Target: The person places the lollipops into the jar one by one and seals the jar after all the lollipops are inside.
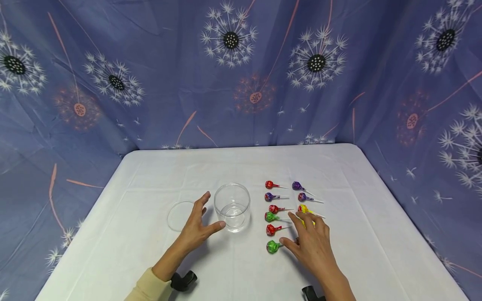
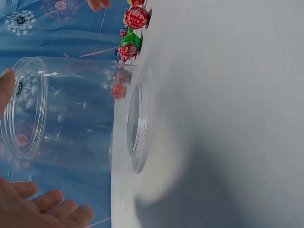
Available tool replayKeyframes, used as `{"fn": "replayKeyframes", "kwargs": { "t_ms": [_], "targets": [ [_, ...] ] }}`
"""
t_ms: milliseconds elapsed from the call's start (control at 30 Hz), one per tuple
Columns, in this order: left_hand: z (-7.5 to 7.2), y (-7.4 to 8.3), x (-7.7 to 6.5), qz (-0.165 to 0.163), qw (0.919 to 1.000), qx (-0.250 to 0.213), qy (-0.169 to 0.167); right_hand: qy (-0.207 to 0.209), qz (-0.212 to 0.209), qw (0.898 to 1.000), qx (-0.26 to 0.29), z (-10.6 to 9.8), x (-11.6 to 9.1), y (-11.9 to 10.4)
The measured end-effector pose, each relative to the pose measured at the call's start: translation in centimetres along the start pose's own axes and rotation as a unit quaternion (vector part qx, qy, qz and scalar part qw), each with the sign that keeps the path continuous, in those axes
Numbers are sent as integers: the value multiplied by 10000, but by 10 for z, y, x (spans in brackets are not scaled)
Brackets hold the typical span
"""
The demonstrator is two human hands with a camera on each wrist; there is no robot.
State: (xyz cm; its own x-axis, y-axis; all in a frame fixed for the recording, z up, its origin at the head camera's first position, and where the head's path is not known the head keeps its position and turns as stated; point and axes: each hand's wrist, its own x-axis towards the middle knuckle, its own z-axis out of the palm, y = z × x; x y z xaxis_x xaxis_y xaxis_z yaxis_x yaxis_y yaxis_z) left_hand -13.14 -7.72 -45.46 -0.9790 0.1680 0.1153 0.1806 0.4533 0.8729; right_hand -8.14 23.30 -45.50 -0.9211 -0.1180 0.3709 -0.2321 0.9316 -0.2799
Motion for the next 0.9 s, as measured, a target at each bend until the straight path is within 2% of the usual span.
{"fn": "replayKeyframes", "kwargs": {
  "t_ms": [300,433,667,900],
  "targets": [
    [7,3,3,-181,9988,-380,-237,43,6,10000,-73,1,-5,6],
    [9,3,6,-152,9984,-491,-247,17,42,9999,-165,1,-7,8],
    [11,4,11,-9,9984,-537,-183,-387,417,9981,-227,0,-9,14],
    [17,4,13,19,9976,-668,-168,-571,655,9960,-224,-2,-17,23]
  ]
}}
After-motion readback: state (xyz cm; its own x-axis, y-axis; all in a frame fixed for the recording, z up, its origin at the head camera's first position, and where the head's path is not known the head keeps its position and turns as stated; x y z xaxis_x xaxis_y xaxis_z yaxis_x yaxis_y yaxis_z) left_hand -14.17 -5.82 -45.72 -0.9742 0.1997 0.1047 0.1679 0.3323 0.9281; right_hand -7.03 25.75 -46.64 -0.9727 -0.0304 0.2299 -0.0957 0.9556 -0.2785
